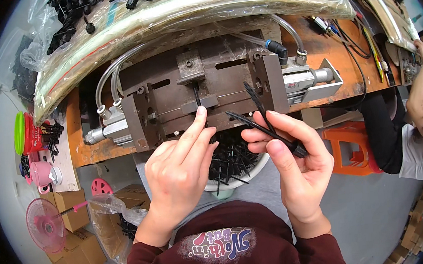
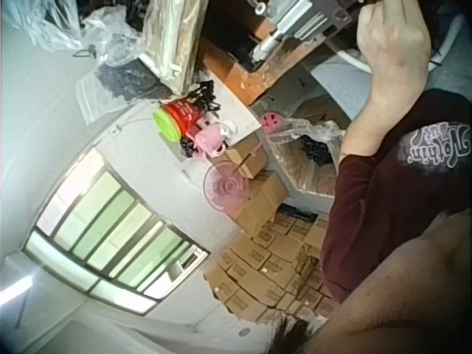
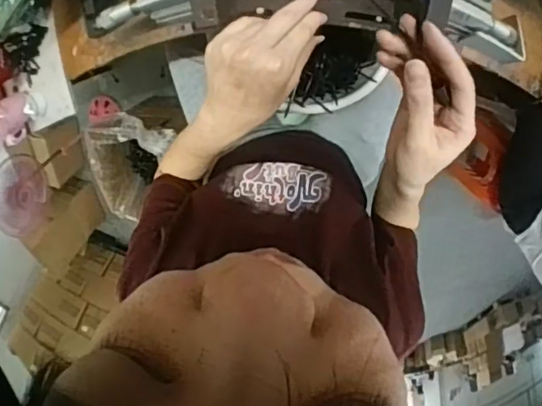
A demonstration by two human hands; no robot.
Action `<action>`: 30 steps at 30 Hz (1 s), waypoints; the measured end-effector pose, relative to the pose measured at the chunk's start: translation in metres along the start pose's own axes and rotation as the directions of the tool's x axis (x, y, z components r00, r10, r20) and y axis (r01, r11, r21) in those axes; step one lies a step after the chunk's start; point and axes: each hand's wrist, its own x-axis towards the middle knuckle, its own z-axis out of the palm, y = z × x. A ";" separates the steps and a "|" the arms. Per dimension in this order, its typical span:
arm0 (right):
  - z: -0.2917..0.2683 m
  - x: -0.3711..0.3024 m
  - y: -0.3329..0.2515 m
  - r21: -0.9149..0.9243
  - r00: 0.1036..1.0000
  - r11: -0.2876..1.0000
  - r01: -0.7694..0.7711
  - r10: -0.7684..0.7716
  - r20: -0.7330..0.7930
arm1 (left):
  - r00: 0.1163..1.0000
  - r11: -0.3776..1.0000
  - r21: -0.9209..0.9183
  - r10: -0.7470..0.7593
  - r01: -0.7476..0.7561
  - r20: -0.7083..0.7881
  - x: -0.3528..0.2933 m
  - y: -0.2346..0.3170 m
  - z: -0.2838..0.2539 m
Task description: The person is using a specialized clamp tool and hands to assemble small plastic components, possibly for wiring or electronics.
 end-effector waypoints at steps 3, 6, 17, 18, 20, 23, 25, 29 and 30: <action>0.006 0.000 0.001 0.038 1.000 0.999 0.004 -0.003 -0.025 | 1.000 1.000 -0.003 0.000 0.000 0.001 0.000 0.000 -0.001; 0.006 0.000 0.006 0.041 0.999 0.999 0.006 -0.004 -0.052 | 1.000 1.000 -0.028 0.012 -0.013 -0.025 0.000 -0.002 0.000; 0.034 -0.009 0.024 0.072 0.993 0.997 -0.016 0.007 0.116 | 0.953 0.909 -0.378 0.061 -0.176 -0.297 -0.010 0.009 0.007; 0.031 -0.008 0.027 0.043 0.991 0.999 -0.002 -0.004 0.133 | 0.961 0.900 -0.409 0.034 -0.148 -0.273 -0.012 0.009 0.004; 0.028 -0.007 0.028 -0.054 0.989 0.998 0.028 -0.020 0.149 | 0.968 0.885 -0.451 -0.006 -0.112 -0.253 -0.010 0.010 0.001; 0.029 -0.006 0.027 -0.188 0.985 0.979 0.081 -0.049 0.167 | 0.970 0.886 -0.461 -0.061 -0.056 -0.235 -0.009 0.009 0.001; 0.028 -0.008 0.027 -0.268 0.973 0.953 0.142 -0.085 0.212 | 0.970 0.893 -0.446 -0.054 -0.059 -0.236 -0.011 0.006 -0.001; 0.023 -0.012 0.032 -0.343 0.952 0.906 0.247 -0.161 0.259 | 0.972 0.874 -0.481 -0.051 -0.068 -0.231 -0.012 0.005 -0.005; 0.023 -0.012 0.035 -0.333 0.947 0.904 0.267 -0.182 0.264 | 0.972 0.869 -0.489 -0.049 -0.072 -0.229 -0.014 0.006 -0.005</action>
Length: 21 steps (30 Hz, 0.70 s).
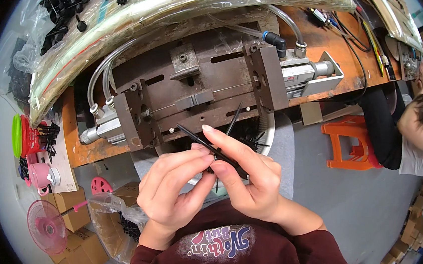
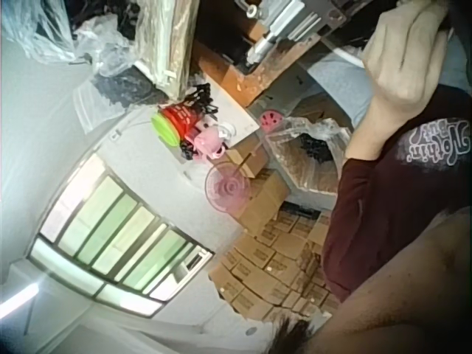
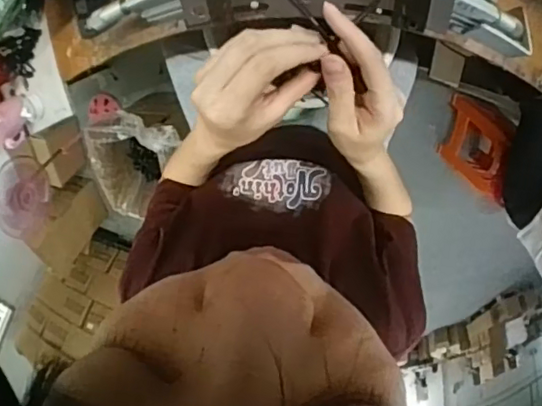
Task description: The person is using a specialized clamp tool and hands to assemble small plastic components, possibly for wiring or electronics.
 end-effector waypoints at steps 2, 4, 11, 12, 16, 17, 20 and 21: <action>0.002 0.001 0.003 0.011 0.999 0.999 0.045 -0.045 -0.006 | 1.000 1.000 0.017 0.000 -0.001 0.029 0.001 0.004 -0.002; -0.001 0.004 -0.004 -0.026 0.998 0.999 0.045 -0.044 0.047 | 0.998 0.999 -0.039 -0.006 0.008 0.056 0.001 0.002 -0.006; -0.014 0.001 0.000 -0.072 0.981 0.997 -0.001 -0.013 -0.193 | 1.000 0.990 0.144 0.007 -0.011 0.029 -0.004 -0.003 -0.005; -0.019 0.000 -0.001 -0.046 0.981 0.999 0.003 -0.012 -0.191 | 0.999 0.988 0.153 -0.033 0.032 0.001 -0.006 -0.009 0.003; -0.037 -0.005 -0.003 -0.044 0.991 0.996 0.073 -0.078 -0.110 | 0.996 0.933 0.354 0.037 -0.063 0.080 0.000 -0.021 0.010; -0.039 -0.007 -0.004 -0.003 0.992 0.998 0.060 -0.060 -0.111 | 0.995 0.926 0.369 0.044 -0.073 0.085 0.001 -0.022 0.012; -0.024 -0.001 -0.008 0.068 0.974 0.991 0.117 -0.101 -0.204 | 0.996 0.902 0.424 0.051 -0.080 0.079 0.005 -0.023 0.015; -0.026 -0.003 -0.006 0.110 0.978 0.983 0.149 -0.131 -0.161 | 0.995 0.902 0.425 0.045 -0.078 0.087 0.007 -0.024 0.015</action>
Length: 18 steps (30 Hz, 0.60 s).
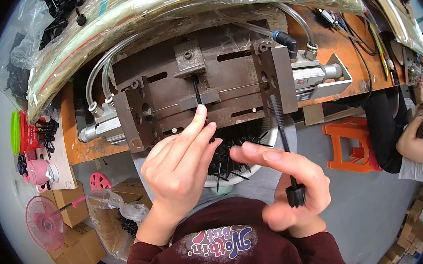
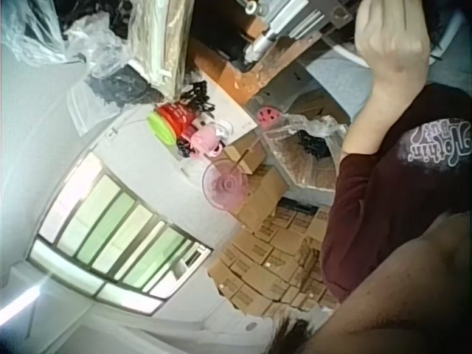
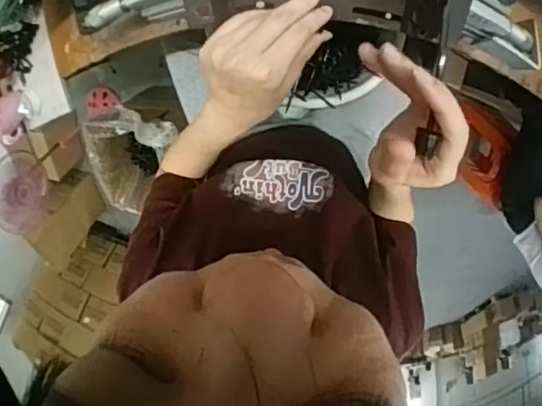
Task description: The person is using a specialized clamp tool and hands to assemble small plastic components, possibly for wiring or electronics.
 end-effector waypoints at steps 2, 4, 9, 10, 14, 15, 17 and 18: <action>0.003 -0.001 0.000 0.059 0.998 0.997 0.057 -0.058 0.022 | 1.000 1.000 0.001 -0.003 0.003 0.019 0.004 -0.001 -0.002; 0.003 -0.001 -0.006 0.038 0.998 0.998 0.040 -0.042 0.046 | 0.999 1.000 0.000 -0.024 0.024 0.037 0.005 0.001 -0.005; -0.001 0.002 -0.006 -0.094 0.997 0.995 0.027 -0.021 0.071 | 0.997 0.999 -0.009 -0.044 0.045 0.057 0.005 0.002 -0.007; -0.003 0.002 -0.004 -0.077 0.997 0.996 0.050 -0.045 0.065 | 0.997 0.999 -0.012 -0.043 0.044 0.057 0.005 0.002 -0.007; -0.007 0.010 -0.007 -0.222 0.989 0.973 0.069 -0.036 0.146 | 0.997 0.998 -0.034 -0.057 0.058 0.052 0.004 0.001 -0.008; -0.011 0.012 -0.008 -0.282 0.973 0.954 0.100 -0.034 0.229 | 0.997 0.998 -0.036 -0.056 0.058 0.050 0.004 0.001 -0.008; -0.003 0.015 -0.010 -0.447 0.970 0.887 0.120 -0.009 0.242 | 0.997 0.998 -0.039 -0.057 0.058 0.047 0.002 0.000 -0.007; 0.001 0.019 -0.010 -0.502 0.967 0.853 0.143 -0.012 0.255 | 0.998 0.997 -0.057 -0.053 0.055 0.044 0.002 -0.001 -0.006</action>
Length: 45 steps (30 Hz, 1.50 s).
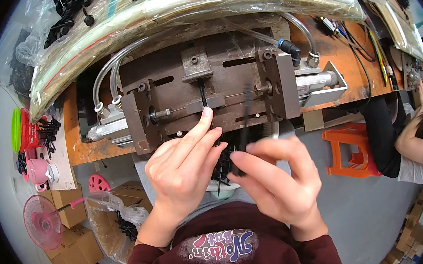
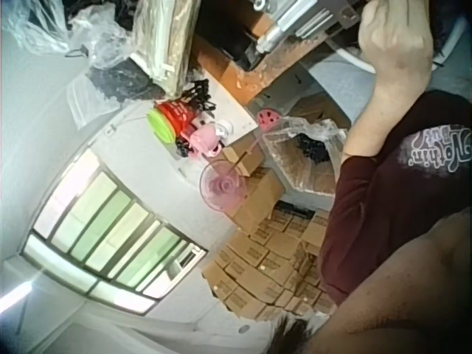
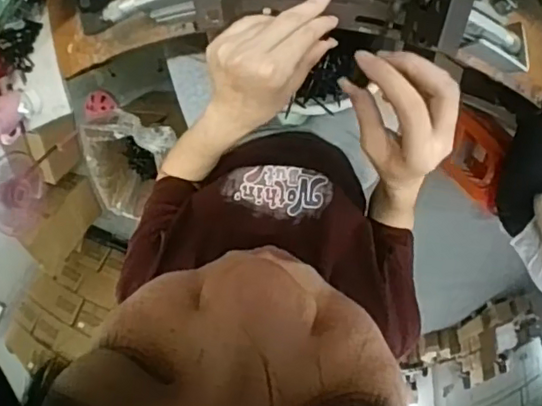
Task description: The person is using a specialized clamp tool and hands to assemble small plastic components, possibly for wiring or electronics.
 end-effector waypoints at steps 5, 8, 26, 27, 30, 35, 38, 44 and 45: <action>0.007 0.019 0.011 -0.116 0.988 0.989 0.096 -0.081 0.129 | 0.994 0.985 -0.174 0.002 0.017 0.110 -0.008 0.002 -0.017; 0.014 0.024 0.008 -0.138 0.969 0.979 0.153 -0.121 0.217 | 0.934 0.946 -0.319 0.067 0.052 0.352 -0.028 0.004 -0.033; 0.027 0.029 -0.005 -0.379 0.927 0.896 0.230 -0.083 0.365 | 0.892 0.862 -0.446 -0.017 0.242 0.451 -0.078 -0.004 -0.013; 0.027 0.028 -0.003 -0.376 0.930 0.895 0.238 -0.099 0.354 | 0.877 0.865 -0.427 -0.029 0.263 0.480 -0.079 -0.005 -0.010; 0.025 0.026 0.000 -0.365 0.943 0.901 0.236 -0.122 0.310 | 0.841 0.892 -0.325 -0.101 0.313 0.532 -0.091 -0.005 0.001; 0.035 0.016 0.012 -0.362 0.961 0.895 0.259 -0.201 0.191 | 0.824 0.872 -0.272 -0.222 0.407 0.521 -0.129 -0.016 0.028; 0.037 -0.002 0.021 -0.129 0.974 0.967 0.218 -0.208 0.086 | 0.830 0.895 -0.210 -0.249 0.394 0.499 -0.144 -0.026 0.035; 0.065 -0.066 0.027 0.351 0.972 0.930 0.111 -0.175 0.157 | 0.835 0.826 -0.263 -0.378 0.499 0.399 -0.182 -0.065 0.048; 0.069 -0.076 0.033 0.327 0.977 0.940 0.097 -0.153 0.148 | 0.788 0.744 -0.303 -0.465 0.595 0.403 -0.186 -0.070 0.052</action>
